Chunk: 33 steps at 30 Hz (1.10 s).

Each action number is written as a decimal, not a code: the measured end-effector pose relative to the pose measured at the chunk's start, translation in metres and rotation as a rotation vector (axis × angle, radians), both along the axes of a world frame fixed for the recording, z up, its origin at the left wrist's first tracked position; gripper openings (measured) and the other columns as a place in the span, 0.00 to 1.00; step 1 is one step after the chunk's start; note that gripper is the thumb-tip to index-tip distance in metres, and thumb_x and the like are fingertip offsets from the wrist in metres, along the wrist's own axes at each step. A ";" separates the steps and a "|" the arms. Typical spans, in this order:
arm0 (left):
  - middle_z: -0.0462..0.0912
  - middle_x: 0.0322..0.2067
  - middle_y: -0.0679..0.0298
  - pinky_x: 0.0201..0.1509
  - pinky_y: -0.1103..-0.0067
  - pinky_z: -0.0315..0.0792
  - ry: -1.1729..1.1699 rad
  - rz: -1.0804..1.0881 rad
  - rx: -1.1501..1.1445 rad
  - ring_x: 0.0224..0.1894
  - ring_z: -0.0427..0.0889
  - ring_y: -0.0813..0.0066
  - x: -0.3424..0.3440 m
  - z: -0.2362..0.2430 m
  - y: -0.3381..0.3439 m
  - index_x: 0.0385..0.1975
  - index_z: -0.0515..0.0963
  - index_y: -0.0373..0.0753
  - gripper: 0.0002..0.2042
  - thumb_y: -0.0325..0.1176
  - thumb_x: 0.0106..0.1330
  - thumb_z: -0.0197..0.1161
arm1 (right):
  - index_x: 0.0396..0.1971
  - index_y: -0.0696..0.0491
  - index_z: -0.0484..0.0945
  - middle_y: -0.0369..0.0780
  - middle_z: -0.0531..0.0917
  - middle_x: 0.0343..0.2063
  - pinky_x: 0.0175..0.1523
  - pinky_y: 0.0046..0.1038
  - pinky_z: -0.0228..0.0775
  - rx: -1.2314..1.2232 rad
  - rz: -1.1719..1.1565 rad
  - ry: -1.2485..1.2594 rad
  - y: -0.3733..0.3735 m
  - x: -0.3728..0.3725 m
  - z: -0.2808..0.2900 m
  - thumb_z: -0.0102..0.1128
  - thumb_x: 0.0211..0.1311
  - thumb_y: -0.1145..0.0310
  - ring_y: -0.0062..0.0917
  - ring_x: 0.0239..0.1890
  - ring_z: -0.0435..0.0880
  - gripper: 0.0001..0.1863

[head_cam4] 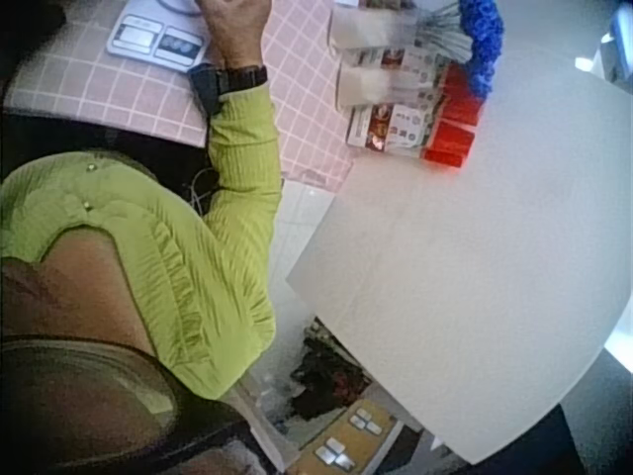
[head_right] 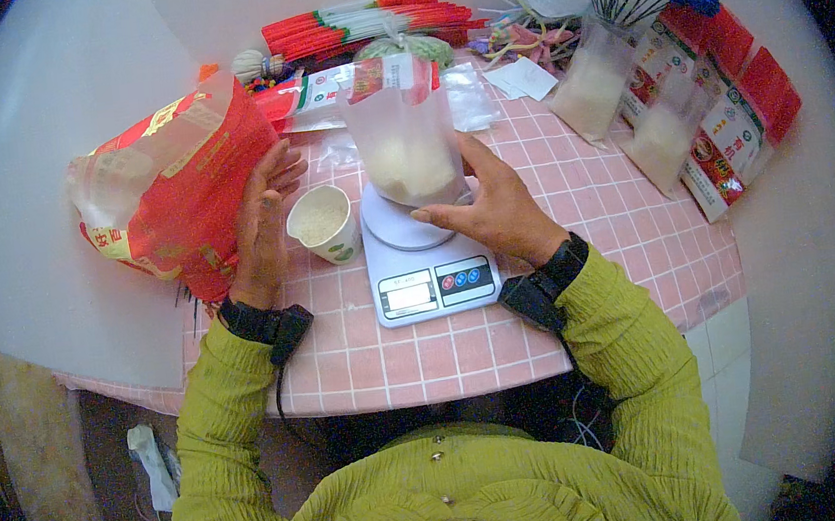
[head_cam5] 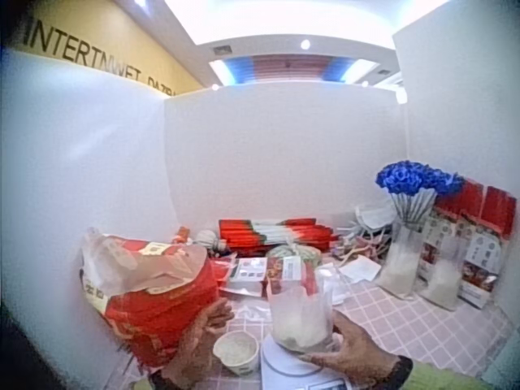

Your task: The person is weighing white food powder using a digital scale and pouring it into a plastic bag with a paper cup.

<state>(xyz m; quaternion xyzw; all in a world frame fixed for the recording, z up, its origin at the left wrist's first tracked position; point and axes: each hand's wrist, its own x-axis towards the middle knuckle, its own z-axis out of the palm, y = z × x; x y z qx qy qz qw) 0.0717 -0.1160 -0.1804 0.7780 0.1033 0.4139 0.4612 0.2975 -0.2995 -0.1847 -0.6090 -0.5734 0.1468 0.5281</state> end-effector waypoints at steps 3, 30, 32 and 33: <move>0.74 0.58 0.50 0.66 0.69 0.65 -0.038 0.009 -0.035 0.61 0.74 0.62 0.001 -0.005 0.002 0.66 0.64 0.33 0.33 0.57 0.74 0.47 | 0.67 0.55 0.63 0.45 0.74 0.61 0.67 0.34 0.64 -0.008 -0.015 -0.020 -0.003 0.000 0.000 0.79 0.46 0.65 0.33 0.63 0.73 0.47; 0.74 0.58 0.51 0.67 0.64 0.65 -0.089 0.152 0.742 0.63 0.72 0.54 0.028 0.106 -0.041 0.56 0.77 0.40 0.22 0.33 0.60 0.68 | 0.67 0.56 0.63 0.45 0.72 0.62 0.69 0.36 0.63 -0.023 -0.046 -0.026 -0.006 -0.008 0.007 0.78 0.49 0.62 0.32 0.64 0.71 0.46; 0.73 0.62 0.54 0.70 0.62 0.59 0.080 0.167 0.781 0.68 0.65 0.51 0.038 0.114 -0.048 0.50 0.82 0.44 0.18 0.34 0.58 0.67 | 0.66 0.56 0.65 0.47 0.74 0.59 0.67 0.33 0.64 0.007 -0.050 -0.008 -0.004 -0.008 0.006 0.79 0.45 0.66 0.34 0.63 0.72 0.46; 0.73 0.62 0.54 0.70 0.62 0.59 0.081 0.170 0.782 0.68 0.65 0.51 0.042 0.114 -0.049 0.50 0.82 0.44 0.18 0.34 0.58 0.67 | 0.66 0.56 0.65 0.47 0.74 0.59 0.67 0.33 0.64 0.009 -0.047 -0.008 -0.004 -0.010 0.006 0.79 0.45 0.66 0.34 0.63 0.72 0.46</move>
